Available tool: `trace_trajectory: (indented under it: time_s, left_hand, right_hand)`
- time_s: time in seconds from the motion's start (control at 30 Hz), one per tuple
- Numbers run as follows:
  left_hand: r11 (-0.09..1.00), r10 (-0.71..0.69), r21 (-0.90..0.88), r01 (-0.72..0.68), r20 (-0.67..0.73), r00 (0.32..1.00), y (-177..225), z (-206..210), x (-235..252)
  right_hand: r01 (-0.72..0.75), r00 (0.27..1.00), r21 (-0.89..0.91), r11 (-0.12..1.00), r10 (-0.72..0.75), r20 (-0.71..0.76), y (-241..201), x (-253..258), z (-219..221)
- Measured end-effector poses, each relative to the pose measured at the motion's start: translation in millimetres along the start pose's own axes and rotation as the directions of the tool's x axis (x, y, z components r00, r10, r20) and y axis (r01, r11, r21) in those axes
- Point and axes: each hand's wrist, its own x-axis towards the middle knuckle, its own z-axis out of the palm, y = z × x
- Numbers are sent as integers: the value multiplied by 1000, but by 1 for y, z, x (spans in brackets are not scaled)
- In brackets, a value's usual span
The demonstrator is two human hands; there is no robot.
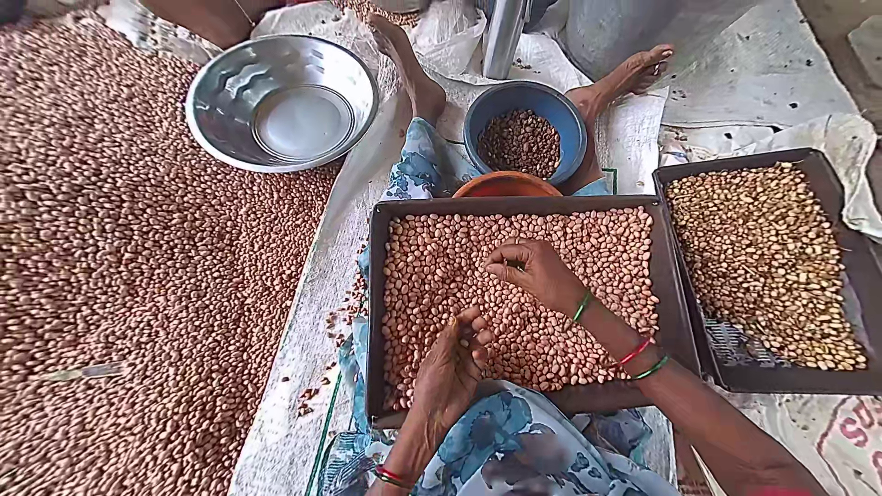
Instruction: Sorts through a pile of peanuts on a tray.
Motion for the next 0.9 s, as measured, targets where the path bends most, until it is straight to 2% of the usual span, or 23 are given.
trace_trajectory:
  time_s: [0.1,0.17,0.23,0.27,0.33,0.43,0.5,0.53,0.57,0.67,0.77,0.83,0.9]
  left_hand:
    - [995,23,-97,-22,13,1000,2,1,-1]
    - [986,39,-160,-33,35,999,7,-5,-5]
    - [981,50,-189,-46,19,999,12,-9,-10]
    - [979,56,-196,-53,11,998,14,-10,-12]
    - [984,82,-157,-86,-31,996,18,-8,-14]
    - [992,124,-13,-126,-109,986,16,-4,-12]
    - [996,91,12,-91,-86,992,9,-3,-6]
    - [997,75,0,-75,-69,995,5,-1,-2]
    - [997,66,-25,-67,-63,996,1,1,1]
    - [991,39,-128,-40,-11,999,-2,5,3]
    - [983,39,-179,-38,0,999,2,2,-3]
    - [987,35,-155,-37,-14,999,3,1,-4]
    - [996,28,-87,-29,-21,999,-1,3,-6]
  right_hand:
    - [35,999,-285,958,-40,-11,15,16,28]
    - [82,995,-481,873,-97,-8,22,19,48]
    - [65,997,-562,825,-73,7,20,18,55]
    - [29,1000,-546,837,-21,20,17,18,52]
    - [-61,995,-413,909,87,46,12,17,36]
    - [-87,991,-91,992,96,96,-5,8,5]
    - [-107,979,232,967,63,192,-13,-5,-7]
    - [-118,978,315,942,55,202,-15,-11,-11]
    - [-115,984,301,947,67,167,-13,-17,-13]
    - [-116,993,-93,989,118,22,5,-39,-17]
    - [-46,994,-354,934,78,77,34,-62,-3]
    - [-7,1000,-411,912,11,9,45,-72,1]
    - [-40,996,-367,929,7,-90,37,-73,-13]
